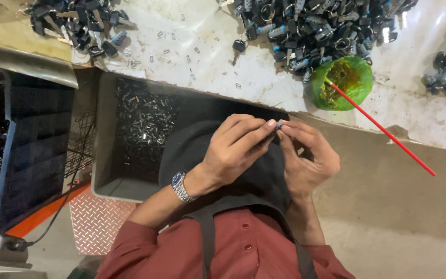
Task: The person holds a small metal component in one hand and uses a brush to apply liquid from a green bowl onto the part. They then place the coated part onto the table with a large pile of similar parts, pick up another component, and repeat the brushing and placing.
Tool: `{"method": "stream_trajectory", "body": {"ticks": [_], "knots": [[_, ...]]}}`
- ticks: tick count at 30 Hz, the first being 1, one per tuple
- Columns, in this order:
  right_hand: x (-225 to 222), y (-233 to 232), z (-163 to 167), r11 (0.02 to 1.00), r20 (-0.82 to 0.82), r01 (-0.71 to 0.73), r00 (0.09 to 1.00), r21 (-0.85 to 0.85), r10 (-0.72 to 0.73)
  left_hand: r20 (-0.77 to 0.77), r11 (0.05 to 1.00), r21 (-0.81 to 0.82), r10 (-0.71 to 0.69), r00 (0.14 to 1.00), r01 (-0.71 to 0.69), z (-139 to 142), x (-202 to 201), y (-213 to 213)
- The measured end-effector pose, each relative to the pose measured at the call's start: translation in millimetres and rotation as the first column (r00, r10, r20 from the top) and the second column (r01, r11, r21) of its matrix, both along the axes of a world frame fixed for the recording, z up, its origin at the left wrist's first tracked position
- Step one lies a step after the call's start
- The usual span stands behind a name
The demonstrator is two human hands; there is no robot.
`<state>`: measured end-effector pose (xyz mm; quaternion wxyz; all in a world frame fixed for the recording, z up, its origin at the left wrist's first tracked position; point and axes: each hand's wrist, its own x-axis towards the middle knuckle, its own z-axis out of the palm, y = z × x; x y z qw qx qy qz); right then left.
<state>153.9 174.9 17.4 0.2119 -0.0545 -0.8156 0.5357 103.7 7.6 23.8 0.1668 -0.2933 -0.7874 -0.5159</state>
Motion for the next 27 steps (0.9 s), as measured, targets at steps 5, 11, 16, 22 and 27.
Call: {"method": "stream_trajectory", "body": {"ticks": [5, 11, 16, 22, 27], "knots": [[1, 20, -21, 0.938, 0.017, 0.008, 1.000, -0.348, -0.002, 0.105, 0.993, 0.111, -0.048, 0.993, 0.036, 5, -2, 4], [-1, 65, -6, 0.756, -0.027, 0.318, 0.914, -0.572, -0.405, 0.201, 0.994, 0.106, -0.035, 0.979, 0.014, 1, -5, 2], [0, 88, 1, 0.845, -0.190, 0.323, 0.881, -0.426, -0.433, 0.243, 0.991, 0.123, -0.078, 0.967, 0.049, 5, -6, 16], [16, 89, -7, 0.670, -0.108, 0.217, 0.906, -0.710, -0.408, 0.176, 0.988, 0.130, 0.064, 0.982, -0.088, 9, -15, 12], [29, 74, -22, 0.562, -0.025, 0.159, 0.952, -0.812, -0.306, 0.235, 0.989, 0.128, 0.047, 0.971, -0.078, 3, -17, 11]]}}
